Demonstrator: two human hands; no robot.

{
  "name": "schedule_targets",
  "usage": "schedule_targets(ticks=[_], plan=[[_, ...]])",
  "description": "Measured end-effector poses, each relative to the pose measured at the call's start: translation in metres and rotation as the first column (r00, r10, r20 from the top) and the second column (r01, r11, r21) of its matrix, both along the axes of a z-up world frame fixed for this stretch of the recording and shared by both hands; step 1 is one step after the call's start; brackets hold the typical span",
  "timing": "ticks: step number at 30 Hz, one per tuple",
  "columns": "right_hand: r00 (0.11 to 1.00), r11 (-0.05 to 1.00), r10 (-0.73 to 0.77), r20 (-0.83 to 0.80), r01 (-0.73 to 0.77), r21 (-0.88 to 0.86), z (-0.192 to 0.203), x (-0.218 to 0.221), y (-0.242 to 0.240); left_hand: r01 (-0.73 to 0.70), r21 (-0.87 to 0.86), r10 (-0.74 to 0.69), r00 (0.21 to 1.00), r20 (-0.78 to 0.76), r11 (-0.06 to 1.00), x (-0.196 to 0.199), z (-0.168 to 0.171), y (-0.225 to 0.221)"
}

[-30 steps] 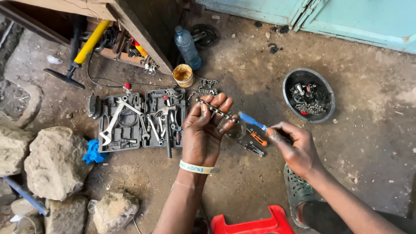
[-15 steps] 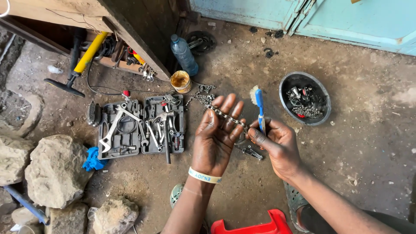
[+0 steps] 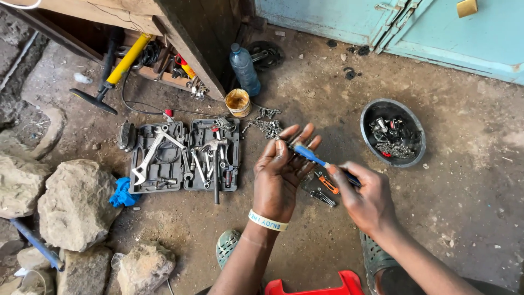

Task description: Cleaning a bicycle chain link by link using a toothbrush.

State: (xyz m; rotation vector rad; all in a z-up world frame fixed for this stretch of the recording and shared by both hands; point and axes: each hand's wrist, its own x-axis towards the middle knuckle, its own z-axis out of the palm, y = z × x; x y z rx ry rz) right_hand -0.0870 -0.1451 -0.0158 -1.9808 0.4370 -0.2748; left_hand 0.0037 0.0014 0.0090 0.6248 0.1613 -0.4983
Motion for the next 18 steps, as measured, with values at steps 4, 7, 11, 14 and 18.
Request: schedule_targets(ticks=[4,7,11,14,18], plan=[[0.999,0.997,-0.016,-0.041,0.019,0.081,0.0,-0.003,0.005,-0.03,0.04,0.029,0.999,0.012,0.999,-0.001,-0.005,0.0],[1.0,0.989,0.008,-0.026,-0.004,0.146,-0.012,-0.003,0.005,0.042,0.096,-0.044,0.999,0.025,0.995,-0.01,-0.009,-0.011],[1.0,0.982,-0.018,-0.024,0.022,0.187,-0.009,-0.009,0.0,-0.004,0.025,0.003,0.999,0.045,1.0,0.0,-0.008,-0.009],[1.0,0.983,-0.012,-0.014,0.015,0.184,-0.015,-0.005,0.004,-0.003,0.053,0.001,0.999,0.041,0.999,-0.004,-0.005,-0.01],[1.0,0.976,-0.005,0.007,0.003,0.217,-0.037,-0.007,-0.002,0.013,0.034,-0.015,0.999,0.031,0.999,-0.008,-0.012,-0.017]])
